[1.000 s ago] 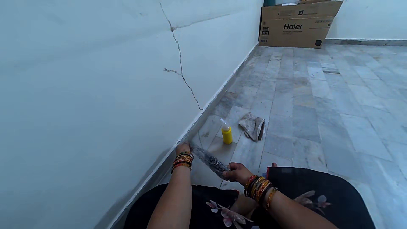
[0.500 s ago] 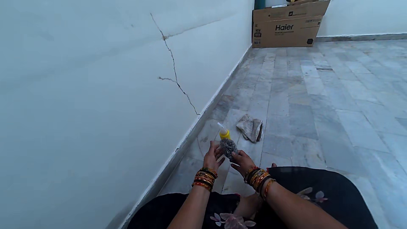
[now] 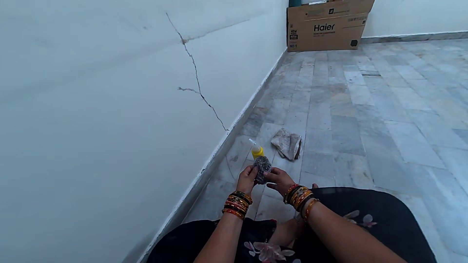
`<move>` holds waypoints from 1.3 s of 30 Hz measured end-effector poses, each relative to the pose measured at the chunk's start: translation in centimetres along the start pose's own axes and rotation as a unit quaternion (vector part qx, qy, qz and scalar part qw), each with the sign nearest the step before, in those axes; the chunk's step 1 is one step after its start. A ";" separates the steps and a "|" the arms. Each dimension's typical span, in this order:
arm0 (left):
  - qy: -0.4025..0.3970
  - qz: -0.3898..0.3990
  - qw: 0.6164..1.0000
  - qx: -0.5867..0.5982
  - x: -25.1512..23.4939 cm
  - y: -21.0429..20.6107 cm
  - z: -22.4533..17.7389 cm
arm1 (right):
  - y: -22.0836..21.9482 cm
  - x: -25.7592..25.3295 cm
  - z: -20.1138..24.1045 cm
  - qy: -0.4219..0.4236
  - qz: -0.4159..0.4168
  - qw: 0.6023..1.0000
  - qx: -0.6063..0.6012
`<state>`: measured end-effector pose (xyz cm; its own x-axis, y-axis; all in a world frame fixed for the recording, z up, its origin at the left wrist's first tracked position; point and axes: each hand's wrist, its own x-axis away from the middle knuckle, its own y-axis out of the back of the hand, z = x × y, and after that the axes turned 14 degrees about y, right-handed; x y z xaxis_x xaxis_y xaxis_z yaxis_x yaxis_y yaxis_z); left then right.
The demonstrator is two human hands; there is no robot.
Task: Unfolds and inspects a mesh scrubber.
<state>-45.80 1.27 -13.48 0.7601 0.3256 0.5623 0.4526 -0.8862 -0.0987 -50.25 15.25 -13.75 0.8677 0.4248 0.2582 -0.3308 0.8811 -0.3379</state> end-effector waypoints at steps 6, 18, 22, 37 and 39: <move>-0.043 -0.136 0.990 -0.007 -2.4 3.3 -1.3 | -1.6 0.9 0.2 0.008 0.021 0.999 0.027; -0.017 -0.258 0.964 0.057 -6.3 8.5 -2.0 | -2.5 4.2 -1.2 0.005 0.107 0.987 0.116; -0.006 -0.293 0.956 0.020 -6.4 9.0 -1.9 | -2.9 4.9 -1.6 -0.001 0.124 0.983 0.137; -0.032 -0.006 0.999 0.003 -2.1 2.0 -1.2 | -1.3 1.5 -0.3 -0.012 -0.003 1.000 -0.011; -0.010 0.013 0.997 0.069 -1.3 1.2 -0.8 | -1.2 1.2 -0.2 -0.003 -0.025 0.999 -0.045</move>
<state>-46.66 -0.48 -13.70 0.7809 0.3102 0.5421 0.4910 -0.8414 -0.2259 -48.75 14.65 -13.24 0.8799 0.3823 0.2820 -0.2522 0.8790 -0.4048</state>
